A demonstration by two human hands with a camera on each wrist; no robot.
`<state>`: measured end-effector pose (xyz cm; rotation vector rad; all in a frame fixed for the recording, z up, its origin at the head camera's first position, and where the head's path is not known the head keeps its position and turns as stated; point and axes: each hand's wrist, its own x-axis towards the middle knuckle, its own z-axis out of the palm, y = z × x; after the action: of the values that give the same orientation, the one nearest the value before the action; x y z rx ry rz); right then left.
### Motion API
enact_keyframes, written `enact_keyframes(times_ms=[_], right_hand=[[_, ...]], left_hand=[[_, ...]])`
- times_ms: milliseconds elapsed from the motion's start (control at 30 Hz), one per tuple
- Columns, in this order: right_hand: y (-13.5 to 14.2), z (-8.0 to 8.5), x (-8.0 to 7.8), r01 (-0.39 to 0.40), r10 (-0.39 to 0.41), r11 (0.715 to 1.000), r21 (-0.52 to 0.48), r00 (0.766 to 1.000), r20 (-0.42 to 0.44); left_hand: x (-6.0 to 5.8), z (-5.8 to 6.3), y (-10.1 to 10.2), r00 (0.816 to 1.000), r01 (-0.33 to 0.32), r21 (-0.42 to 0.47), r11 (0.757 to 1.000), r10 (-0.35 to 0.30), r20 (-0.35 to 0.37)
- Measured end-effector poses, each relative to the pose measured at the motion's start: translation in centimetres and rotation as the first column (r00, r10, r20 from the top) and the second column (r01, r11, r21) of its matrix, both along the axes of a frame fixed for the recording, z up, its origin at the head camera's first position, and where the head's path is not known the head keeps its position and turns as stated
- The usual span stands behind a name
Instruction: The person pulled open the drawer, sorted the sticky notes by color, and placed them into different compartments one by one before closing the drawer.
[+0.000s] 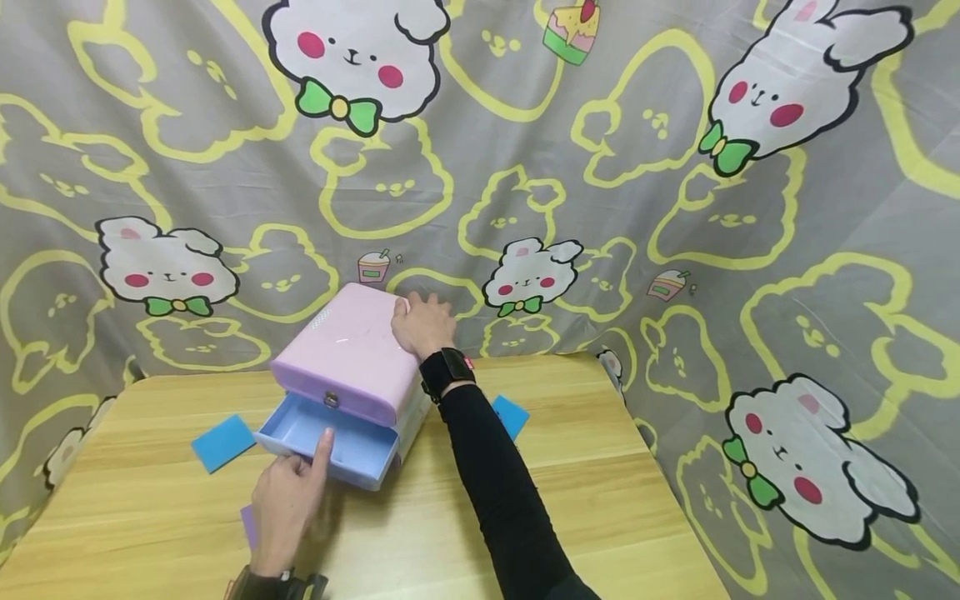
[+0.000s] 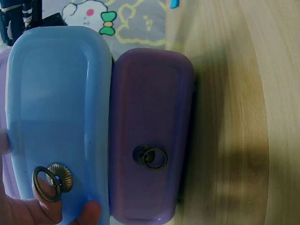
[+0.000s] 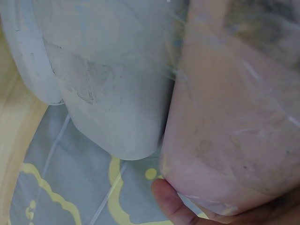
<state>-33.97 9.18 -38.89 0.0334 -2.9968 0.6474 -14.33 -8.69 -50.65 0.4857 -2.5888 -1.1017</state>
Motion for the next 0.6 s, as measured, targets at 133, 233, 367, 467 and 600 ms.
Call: enact_keyframes(times_ms=[133, 233, 367, 467, 600], right_hand=[[-0.03, -0.04, 0.09, 0.007, -0.007, 1.000, 0.001, 1.000, -0.002], [0.00, -0.07, 0.11, 0.004, -0.004, 1.000, -0.005, 1.000, -0.008], [0.08, -0.17, -0.02, -0.001, 0.001, 1.000, -0.007, 1.000, -0.016], [0.09, -0.18, -0.16, 0.000, 0.000, 1.000, -0.004, 1.000, -0.010], [0.02, -0.15, -0.25, 0.001, -0.001, 1.000, -0.004, 1.000, -0.008]], left_hand=[[0.22, -0.11, -0.09, 1.000, -0.001, -0.008, 1.000, 0.001, 0.003], [0.37, -0.16, -0.12, 1.000, -0.008, -0.022, 1.000, 0.008, 0.002], [0.56, -0.14, -0.16, 1.000, -0.017, -0.039, 0.999, 0.017, -0.008], [0.70, -0.12, -0.23, 1.000, -0.022, -0.045, 0.999, 0.021, -0.016], [0.84, -0.13, -0.32, 1.000, -0.020, -0.045, 0.999, 0.019, -0.017]])
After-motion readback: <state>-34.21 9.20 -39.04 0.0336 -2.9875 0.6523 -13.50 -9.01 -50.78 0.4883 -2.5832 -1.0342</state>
